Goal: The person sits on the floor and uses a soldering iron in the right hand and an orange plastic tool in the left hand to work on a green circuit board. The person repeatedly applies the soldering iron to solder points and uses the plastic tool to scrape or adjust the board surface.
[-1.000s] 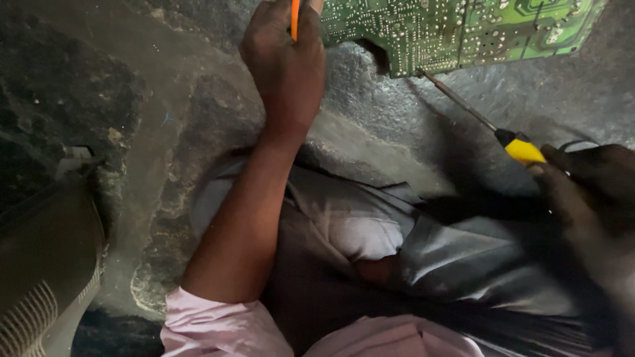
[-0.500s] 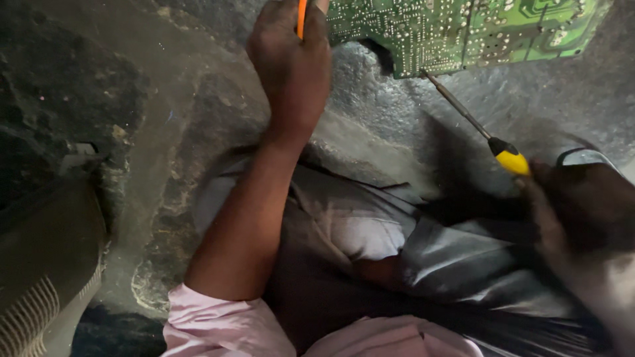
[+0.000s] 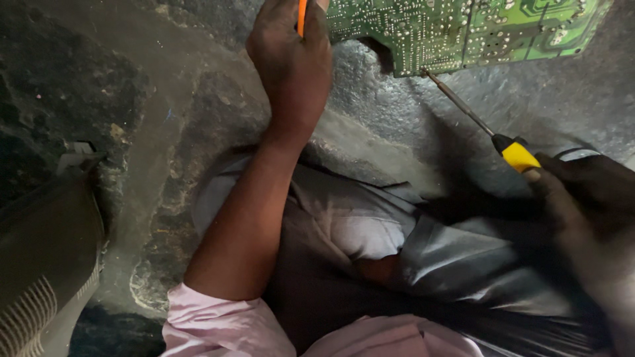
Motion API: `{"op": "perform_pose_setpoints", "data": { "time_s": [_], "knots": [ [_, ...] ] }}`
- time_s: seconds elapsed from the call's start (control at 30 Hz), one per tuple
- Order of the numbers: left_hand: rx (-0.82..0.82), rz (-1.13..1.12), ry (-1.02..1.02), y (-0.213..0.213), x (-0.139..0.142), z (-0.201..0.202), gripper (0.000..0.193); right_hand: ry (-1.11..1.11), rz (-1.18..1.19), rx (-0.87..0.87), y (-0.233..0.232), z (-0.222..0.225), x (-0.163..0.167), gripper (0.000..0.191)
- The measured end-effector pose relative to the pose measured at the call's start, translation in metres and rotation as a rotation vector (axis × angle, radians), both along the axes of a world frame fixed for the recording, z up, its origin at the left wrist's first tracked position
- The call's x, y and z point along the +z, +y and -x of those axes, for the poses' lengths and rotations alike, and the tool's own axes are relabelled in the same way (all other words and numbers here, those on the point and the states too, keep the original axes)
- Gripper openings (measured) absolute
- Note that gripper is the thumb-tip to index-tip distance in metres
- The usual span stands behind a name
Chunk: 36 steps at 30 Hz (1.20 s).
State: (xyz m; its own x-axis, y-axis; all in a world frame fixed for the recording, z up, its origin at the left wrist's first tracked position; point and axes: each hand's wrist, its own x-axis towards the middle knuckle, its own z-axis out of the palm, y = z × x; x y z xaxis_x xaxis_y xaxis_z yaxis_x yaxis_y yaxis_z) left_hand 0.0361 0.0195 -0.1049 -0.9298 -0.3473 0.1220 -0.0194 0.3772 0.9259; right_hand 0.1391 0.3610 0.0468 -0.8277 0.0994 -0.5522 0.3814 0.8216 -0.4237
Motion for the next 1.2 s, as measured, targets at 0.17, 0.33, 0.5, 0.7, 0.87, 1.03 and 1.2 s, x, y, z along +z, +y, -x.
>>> {"op": "perform_pose_setpoints", "data": {
  "time_s": [0.17,0.33,0.5,0.7,0.87,1.03,1.2],
  "knots": [
    [0.020,-0.075,-0.115,0.001,0.001,0.001,0.013,0.090,0.112,0.007,-0.001,0.001,-0.004,0.011],
    [0.002,0.013,0.021,-0.001,0.000,0.001,0.014,0.208,0.217,0.072,-0.012,0.008,0.001,0.009],
    [0.013,-0.044,-0.021,0.000,-0.002,0.001,0.015,0.275,-0.007,0.445,-0.022,0.023,0.019,0.013],
    [-0.014,0.015,-0.034,-0.001,-0.006,-0.002,0.016,0.307,0.020,0.416,-0.028,0.028,0.020,0.018],
    [-0.027,-0.024,-0.077,-0.001,0.000,-0.001,0.016,0.329,-0.027,0.436,-0.029,0.031,0.019,0.021],
    [-0.079,0.161,-0.044,-0.002,0.012,-0.003,0.024,0.320,0.055,0.349,-0.030,0.030,0.021,0.016],
    [-0.141,0.266,-0.063,-0.005,0.019,-0.005,0.028,0.302,0.043,0.356,-0.020,0.025,0.013,0.018]
  ]
}}
